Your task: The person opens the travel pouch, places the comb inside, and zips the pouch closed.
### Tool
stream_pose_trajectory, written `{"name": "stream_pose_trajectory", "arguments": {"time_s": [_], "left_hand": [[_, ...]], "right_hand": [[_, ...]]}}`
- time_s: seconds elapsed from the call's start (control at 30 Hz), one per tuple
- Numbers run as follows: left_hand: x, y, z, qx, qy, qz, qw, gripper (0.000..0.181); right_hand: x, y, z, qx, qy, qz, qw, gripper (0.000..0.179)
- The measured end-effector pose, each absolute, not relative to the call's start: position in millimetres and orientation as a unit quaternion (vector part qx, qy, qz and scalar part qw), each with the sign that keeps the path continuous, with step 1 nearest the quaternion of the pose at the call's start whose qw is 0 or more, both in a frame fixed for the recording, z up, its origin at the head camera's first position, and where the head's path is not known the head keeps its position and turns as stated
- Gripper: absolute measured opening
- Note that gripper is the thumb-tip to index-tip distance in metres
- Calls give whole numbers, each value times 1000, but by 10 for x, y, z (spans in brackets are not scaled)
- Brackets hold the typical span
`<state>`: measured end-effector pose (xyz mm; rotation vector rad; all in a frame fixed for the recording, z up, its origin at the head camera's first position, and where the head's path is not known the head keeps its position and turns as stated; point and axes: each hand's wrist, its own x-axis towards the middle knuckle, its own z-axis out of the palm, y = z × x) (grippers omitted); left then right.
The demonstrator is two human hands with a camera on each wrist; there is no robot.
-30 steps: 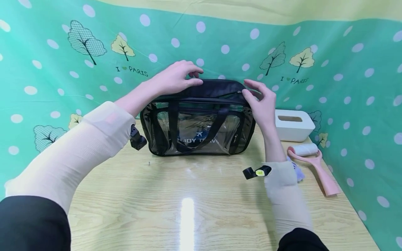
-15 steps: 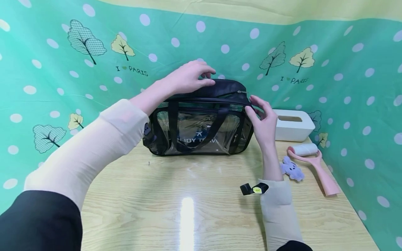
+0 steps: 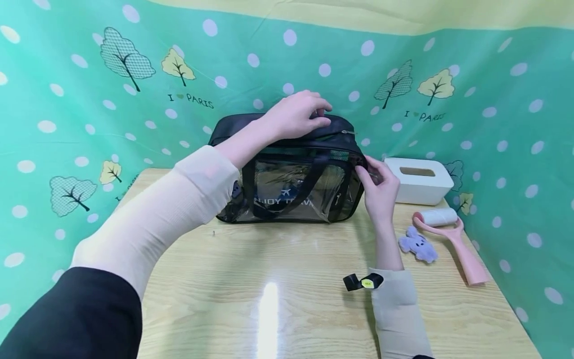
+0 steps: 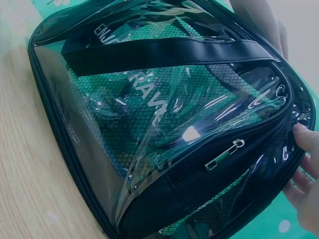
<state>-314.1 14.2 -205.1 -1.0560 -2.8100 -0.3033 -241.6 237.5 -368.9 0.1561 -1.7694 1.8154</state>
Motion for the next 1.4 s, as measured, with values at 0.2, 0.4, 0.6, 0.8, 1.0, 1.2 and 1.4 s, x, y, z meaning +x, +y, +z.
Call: {"name": "stream_pose_trajectory", "arguments": {"time_s": [0.2, 0.4, 0.6, 0.8, 1.0, 1.2, 1.4], "left_hand": [[-3113, 306, -2117, -350, -931, -81, 56, 41], [-3119, 430, -2130, -353, -932, -60, 54, 36], [-3138, 544, -2130, -361, -930, -53, 40, 34], [-3168, 701, -2161, -372, -926, -57, 32, 22], [-3205, 815, -2120, -357, -932, -56, 10, 30], [-3193, 907, -2109, -330, -943, -43, -14, 23], [-3193, 953, -2126, -323, -946, -9, -9, 27]], "right_hand": [[-2382, 2350, -3762, 39, -667, 675, 313, 20], [-2374, 2337, -3761, 32, -686, 654, 317, 22], [-2409, 2337, -3769, 33, -694, 648, 312, 25], [-2391, 2337, -3744, 33, -694, 646, 316, 22], [-2391, 2325, -3666, 40, -696, 641, 320, 18], [-2414, 2336, -3670, 34, -704, 634, 317, 21], [-2437, 2357, -3683, 34, -702, 638, 316, 21]]}}
